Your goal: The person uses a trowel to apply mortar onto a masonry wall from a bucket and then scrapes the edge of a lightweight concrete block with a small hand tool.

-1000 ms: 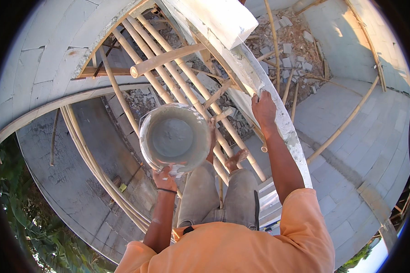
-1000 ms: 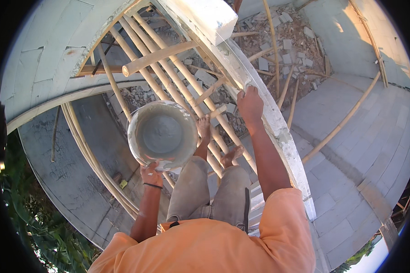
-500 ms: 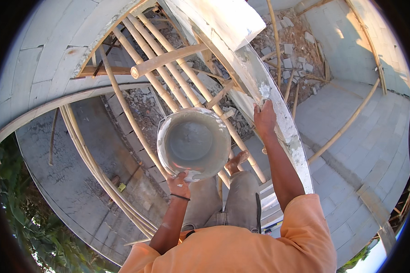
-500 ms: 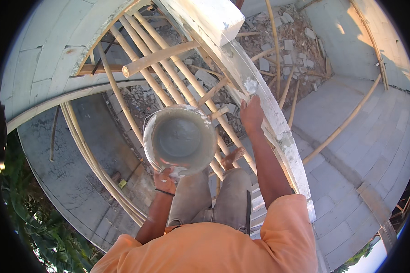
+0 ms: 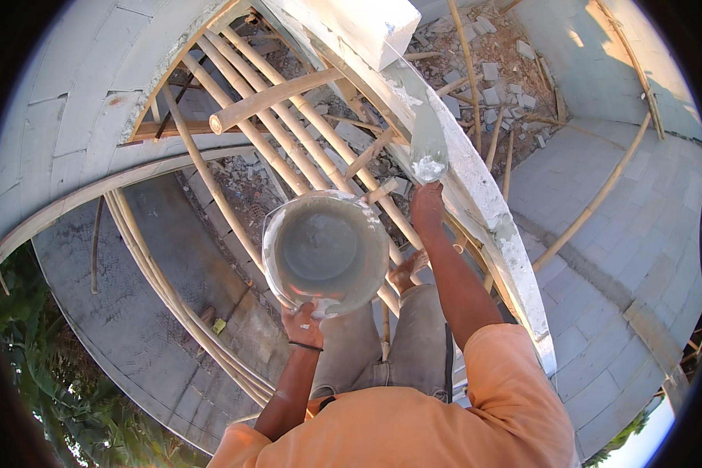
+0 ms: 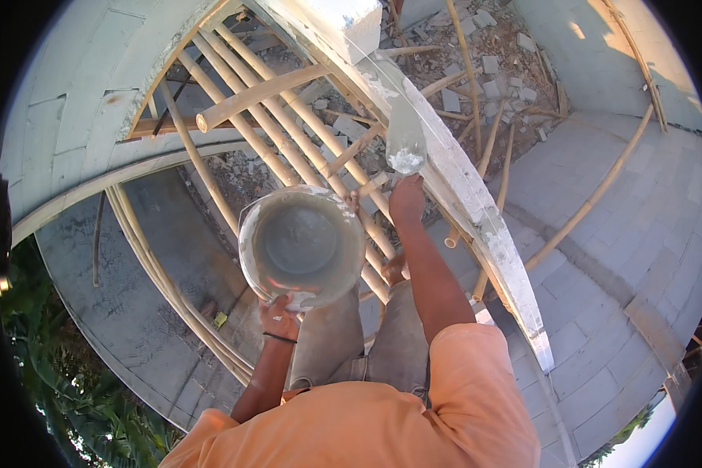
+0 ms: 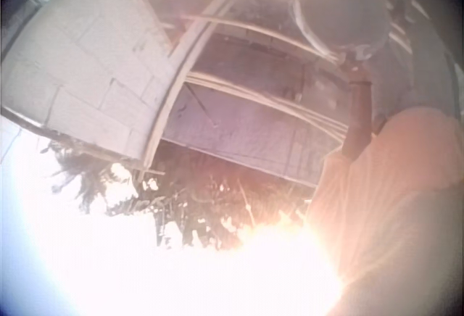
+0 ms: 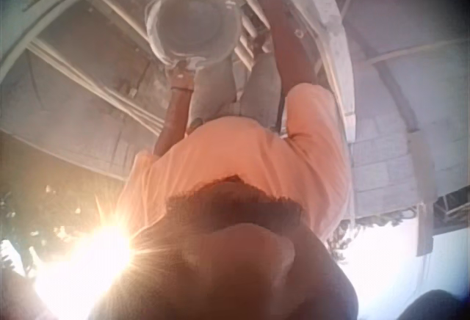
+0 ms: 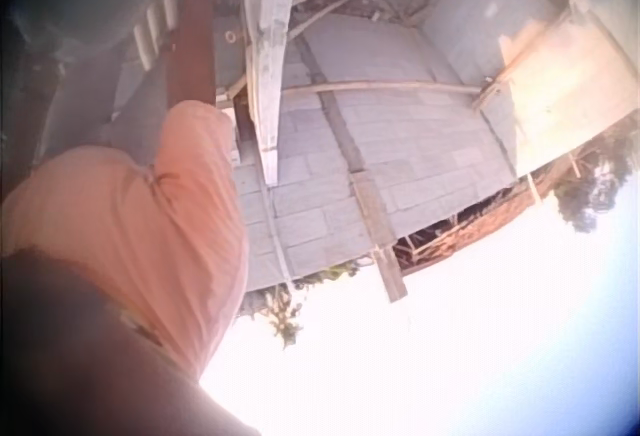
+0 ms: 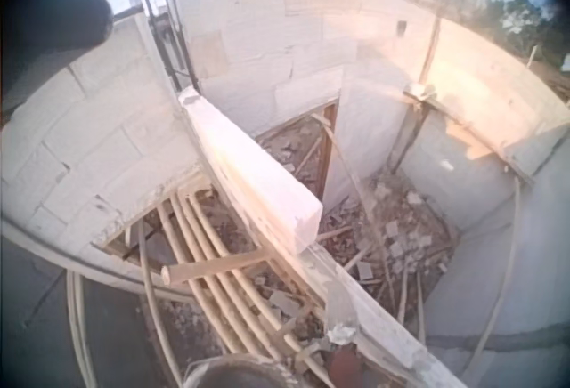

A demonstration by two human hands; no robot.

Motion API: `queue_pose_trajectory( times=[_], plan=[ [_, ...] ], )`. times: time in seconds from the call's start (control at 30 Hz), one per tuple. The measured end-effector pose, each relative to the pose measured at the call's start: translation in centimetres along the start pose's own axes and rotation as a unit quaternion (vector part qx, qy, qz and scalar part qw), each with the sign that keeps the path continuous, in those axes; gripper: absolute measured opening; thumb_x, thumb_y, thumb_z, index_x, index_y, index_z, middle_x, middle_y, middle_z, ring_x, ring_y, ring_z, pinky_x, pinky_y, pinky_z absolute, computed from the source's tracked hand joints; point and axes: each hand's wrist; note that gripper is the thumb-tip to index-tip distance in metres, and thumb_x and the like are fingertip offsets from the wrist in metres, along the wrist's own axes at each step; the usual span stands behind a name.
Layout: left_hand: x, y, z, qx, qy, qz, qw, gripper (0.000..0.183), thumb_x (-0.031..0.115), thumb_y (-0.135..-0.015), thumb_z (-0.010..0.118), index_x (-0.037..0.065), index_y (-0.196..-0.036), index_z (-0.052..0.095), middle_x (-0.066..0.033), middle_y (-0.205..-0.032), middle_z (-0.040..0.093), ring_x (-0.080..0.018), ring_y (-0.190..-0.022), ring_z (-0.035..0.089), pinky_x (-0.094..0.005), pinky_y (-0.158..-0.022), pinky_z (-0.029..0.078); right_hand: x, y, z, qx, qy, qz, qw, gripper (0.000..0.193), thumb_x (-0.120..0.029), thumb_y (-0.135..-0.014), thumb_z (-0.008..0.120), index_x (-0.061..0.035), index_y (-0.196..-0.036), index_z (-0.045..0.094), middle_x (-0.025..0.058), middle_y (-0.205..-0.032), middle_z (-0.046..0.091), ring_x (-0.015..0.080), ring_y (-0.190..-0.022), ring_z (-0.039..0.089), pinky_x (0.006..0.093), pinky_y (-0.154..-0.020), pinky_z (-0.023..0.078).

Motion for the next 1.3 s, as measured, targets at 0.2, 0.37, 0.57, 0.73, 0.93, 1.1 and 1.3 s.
queue_pose_trajectory(
  times=[0.2,0.37,0.57,0.73,0.93,1.1,1.3],
  plan=[
    [-1.2,1.9,-0.7,0.009,0.02,0.008,1.0,0.061,-0.01,-0.068,0.056,0.007,-0.126,0.046,-0.0061,-0.106,0.058,-0.0206,-0.091,0.06,-0.0385,-0.076,0.051,5.9,10.2,-5.1,0.016,0.013,0.014,1.0,0.043,-0.026,-0.093,0.053,0.0081,-0.117,0.042,0.0315,-0.109,0.054,0.0458,-0.093,0.06,0.0488,-0.081,0.049],
    [-3.2,1.6,-2.4,0.033,0.035,0.021,0.999,0.059,-0.01,-0.068,0.058,0.004,-0.124,0.047,-0.0096,-0.102,0.059,-0.0253,-0.088,0.062,-0.0391,-0.074,0.053,-1.7,6.1,-12.6,-0.036,-0.121,0.023,0.992,0.039,-0.026,-0.091,0.052,0.0076,-0.109,0.043,0.0329,-0.101,0.059,0.0469,-0.094,0.06,0.0513,-0.084,0.047],
    [-2.5,2.1,0.0,-0.013,0.035,0.013,0.999,0.053,-0.009,-0.069,0.06,0.003,-0.12,0.049,-0.0086,-0.098,0.059,-0.0232,-0.084,0.063,-0.0384,-0.07,0.053,-4.1,-9.1,-11.9,-0.089,0.002,-0.036,0.995,0.034,-0.017,-0.085,0.052,0.01,-0.106,0.048,0.0334,-0.093,0.062,0.0448,-0.087,0.064,0.0477,-0.075,0.051],
    [-2.1,0.7,-2.7,-0.002,0.024,0.019,1.0,0.056,-0.008,-0.069,0.06,0.005,-0.122,0.048,-0.0073,-0.098,0.059,-0.0221,-0.082,0.062,-0.0374,-0.067,0.054,-8.4,-6.2,-15.7,-0.124,-0.435,0.228,0.862,0.033,-0.026,-0.09,0.058,0.0055,-0.101,0.058,0.0125,-0.091,0.06,0.0225,-0.064,0.061,0.0333,-0.053,0.052],
    [0.8,0.3,-1.1,-0.025,-0.006,0.015,1.0,0.058,-0.01,-0.067,0.055,0.002,-0.123,0.048,-0.006,-0.106,0.057,-0.0191,-0.096,0.058,-0.033,-0.084,0.048,-5.9,-1.3,-16.5,-0.18,-0.7,0.178,0.668,0.043,-0.033,-0.089,0.063,0.0024,-0.113,0.056,0.0049,-0.085,0.051,0.0156,-0.068,0.055,0.0297,-0.052,0.05],
    [3.4,0.8,0.7,0.025,-0.051,-0.019,0.998,0.064,-0.013,-0.067,0.054,0.008,-0.127,0.047,-0.0068,-0.106,0.058,-0.021,-0.091,0.061,-0.0357,-0.072,0.054,-8.6,-0.7,-15.3,-0.242,-0.845,0.173,0.445,0.044,-0.035,-0.09,0.061,0.0028,-0.114,0.058,-0.0006,-0.075,0.054,0.011,-0.058,0.051,0.0273,-0.051,0.046],
    [3.8,-0.3,0.1,-0.001,-0.062,-0.008,0.998,0.064,-0.014,-0.067,0.052,0.008,-0.127,0.047,-0.0068,-0.106,0.058,-0.0212,-0.09,0.061,-0.0356,-0.072,0.054,-7.2,-6.4,-11.6,-0.274,-0.885,0.197,0.322,0.046,-0.033,-0.093,0.056,0.0063,-0.116,0.054,0.0009,-0.072,0.054,0.0128,-0.061,0.054,0.0303,-0.053,0.048]
  ],
)
Point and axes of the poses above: each hand's wrist, its own y-axis away from the middle knuckle, its own z-axis out of the palm, x = y × z
